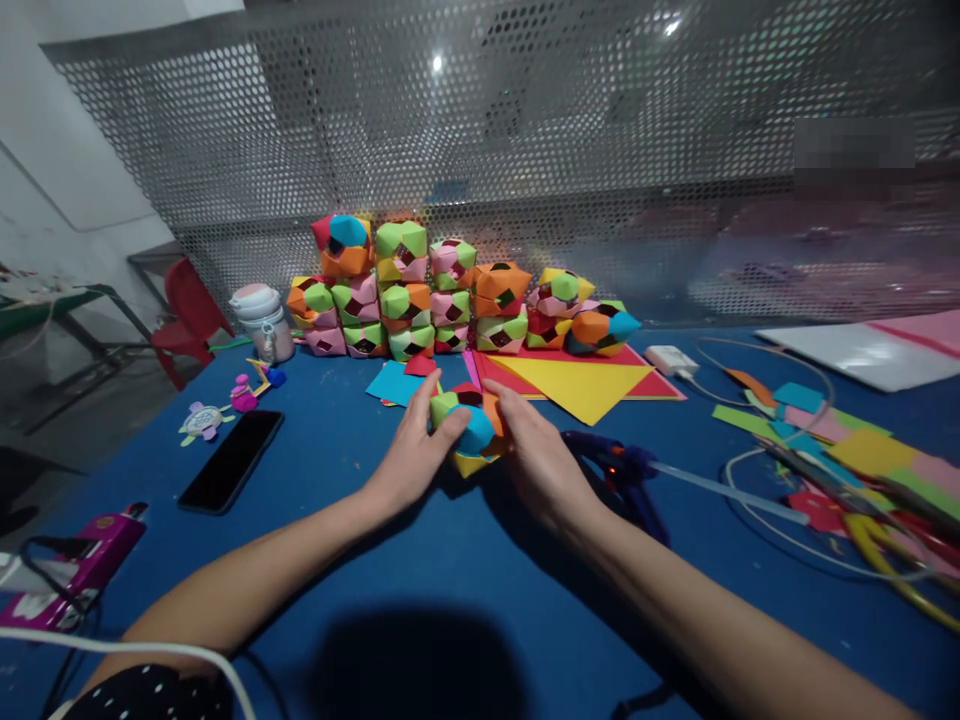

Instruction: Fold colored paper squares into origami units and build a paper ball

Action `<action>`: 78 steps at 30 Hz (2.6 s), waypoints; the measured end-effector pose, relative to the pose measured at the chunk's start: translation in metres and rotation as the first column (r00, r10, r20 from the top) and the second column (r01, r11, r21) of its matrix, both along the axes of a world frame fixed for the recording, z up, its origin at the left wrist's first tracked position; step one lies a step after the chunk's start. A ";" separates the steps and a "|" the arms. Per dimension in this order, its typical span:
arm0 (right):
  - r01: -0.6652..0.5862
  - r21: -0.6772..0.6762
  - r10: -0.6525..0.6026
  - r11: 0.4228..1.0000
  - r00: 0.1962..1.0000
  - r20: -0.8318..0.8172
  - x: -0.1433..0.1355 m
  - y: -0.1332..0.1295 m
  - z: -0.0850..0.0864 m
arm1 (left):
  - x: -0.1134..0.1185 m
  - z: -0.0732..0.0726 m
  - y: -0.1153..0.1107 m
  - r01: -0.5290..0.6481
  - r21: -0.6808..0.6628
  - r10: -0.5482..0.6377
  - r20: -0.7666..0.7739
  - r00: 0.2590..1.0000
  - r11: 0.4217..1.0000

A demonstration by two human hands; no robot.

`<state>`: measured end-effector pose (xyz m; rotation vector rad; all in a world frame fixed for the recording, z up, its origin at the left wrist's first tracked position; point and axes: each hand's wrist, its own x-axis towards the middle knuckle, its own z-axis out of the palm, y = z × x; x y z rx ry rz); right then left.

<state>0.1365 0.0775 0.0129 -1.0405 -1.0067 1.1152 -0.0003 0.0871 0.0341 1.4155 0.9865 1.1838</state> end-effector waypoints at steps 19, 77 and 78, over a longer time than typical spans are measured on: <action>-0.017 0.175 -0.039 0.984 0.949 0.314 -0.017 -0.020 -0.010 | 0.007 -0.021 -0.008 -0.076 0.004 0.076 0.006 0.997 0.997; 0.007 0.248 -0.080 0.969 0.955 0.285 -0.001 -0.046 0.081 | 0.034 0.050 -0.022 -0.180 0.363 0.103 0.223 0.969 0.914; 0.014 0.257 -0.091 0.966 0.953 0.290 0.000 -0.044 0.081 | 0.037 0.050 -0.021 -0.183 0.363 0.105 0.225 0.969 0.914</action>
